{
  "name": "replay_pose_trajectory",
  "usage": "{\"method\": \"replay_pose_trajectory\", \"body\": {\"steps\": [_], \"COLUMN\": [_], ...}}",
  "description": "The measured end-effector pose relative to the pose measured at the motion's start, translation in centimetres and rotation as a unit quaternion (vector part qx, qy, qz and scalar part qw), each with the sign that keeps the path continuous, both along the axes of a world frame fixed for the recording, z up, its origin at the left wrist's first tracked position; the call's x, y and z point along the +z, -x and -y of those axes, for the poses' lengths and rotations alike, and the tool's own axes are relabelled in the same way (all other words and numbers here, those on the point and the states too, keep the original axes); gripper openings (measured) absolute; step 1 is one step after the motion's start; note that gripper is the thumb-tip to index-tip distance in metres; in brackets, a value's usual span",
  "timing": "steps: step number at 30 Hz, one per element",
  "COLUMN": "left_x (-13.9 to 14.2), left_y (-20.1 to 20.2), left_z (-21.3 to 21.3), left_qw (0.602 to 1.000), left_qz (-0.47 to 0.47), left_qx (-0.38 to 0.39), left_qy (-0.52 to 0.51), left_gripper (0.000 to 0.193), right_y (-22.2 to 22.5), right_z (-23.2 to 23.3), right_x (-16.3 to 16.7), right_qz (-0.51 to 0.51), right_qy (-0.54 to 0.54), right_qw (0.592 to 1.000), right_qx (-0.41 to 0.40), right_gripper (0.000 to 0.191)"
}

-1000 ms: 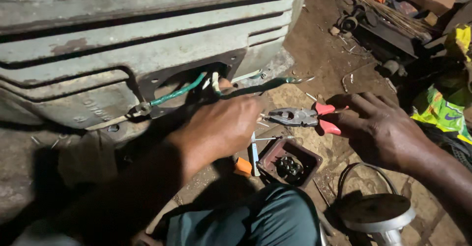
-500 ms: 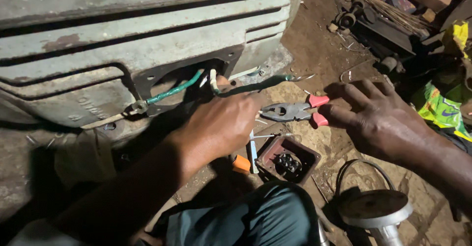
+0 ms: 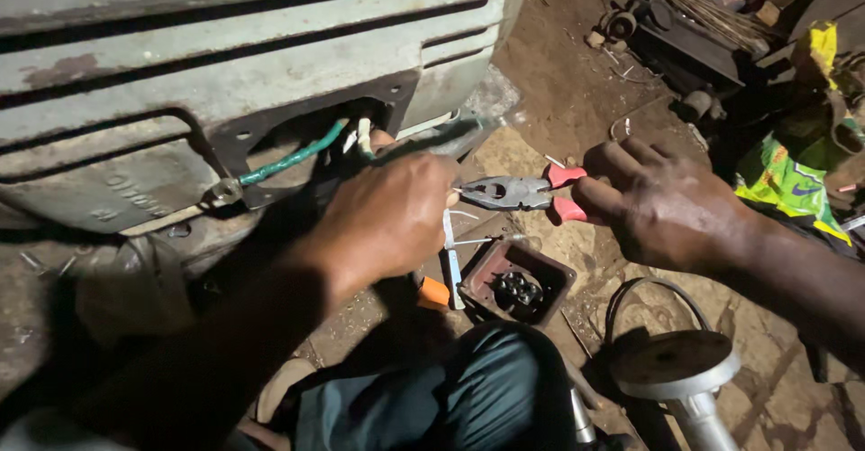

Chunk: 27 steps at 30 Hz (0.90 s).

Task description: The person works on the wiring of an electric motor, using pliers to cut and strip the green and white wires at the terminal box, hammering a fitting, and wrapping the wire ends with green tape before arranging the connected wires back into the motor's terminal opening.

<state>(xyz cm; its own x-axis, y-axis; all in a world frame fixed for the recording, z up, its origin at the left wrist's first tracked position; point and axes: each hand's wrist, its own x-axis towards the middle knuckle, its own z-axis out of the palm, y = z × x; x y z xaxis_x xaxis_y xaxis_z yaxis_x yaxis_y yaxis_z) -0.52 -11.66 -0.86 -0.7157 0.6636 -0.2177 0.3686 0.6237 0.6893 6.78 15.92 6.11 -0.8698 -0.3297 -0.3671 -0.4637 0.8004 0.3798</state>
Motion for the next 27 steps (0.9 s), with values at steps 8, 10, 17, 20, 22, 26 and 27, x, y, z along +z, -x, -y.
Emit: {"method": "replay_pose_trajectory", "body": {"steps": [8,10,17,20,22,26,27], "left_x": [1.0,1.4,0.8,-0.3,-0.9,-1.5,-1.5], "left_y": [0.0,0.1,0.3,0.6,0.7,0.9,0.9], "left_z": [0.8,0.8,0.9,0.9,0.7,0.6,0.7], "left_qw": [0.999,1.000,0.998,0.990,0.980,0.983,0.980], "left_qz": [-0.038,-0.017,0.025,-0.024,-0.057,0.015,0.001], "left_qx": [-0.005,0.003,0.018,0.009,0.005,0.019,0.014], "left_qy": [-0.035,-0.004,-0.058,-0.139,-0.189,-0.182,-0.198], "left_gripper": [0.028,0.024,0.026,0.026,0.024,0.024,0.023], "right_y": [0.8,0.6,-5.2,-9.9,-12.6,-13.8,-13.5], "right_z": [0.1,0.3,-0.9,-0.1,1.8,6.6,7.9], "right_x": [0.1,0.6,-1.9,-8.3,-13.3,-20.0,-20.8], "right_qz": [0.052,-0.006,-0.109,-0.134,-0.131,-0.057,-0.044], "right_qy": [-0.101,-0.031,0.297,0.497,0.580,0.735,0.766], "right_qw": [0.992,0.999,0.936,0.790,0.697,0.575,0.529], "right_qx": [-0.061,0.020,-0.152,-0.332,-0.401,-0.354,-0.364], "right_gripper": [0.038,0.039,0.060,0.075,0.088,0.079,0.072]}}
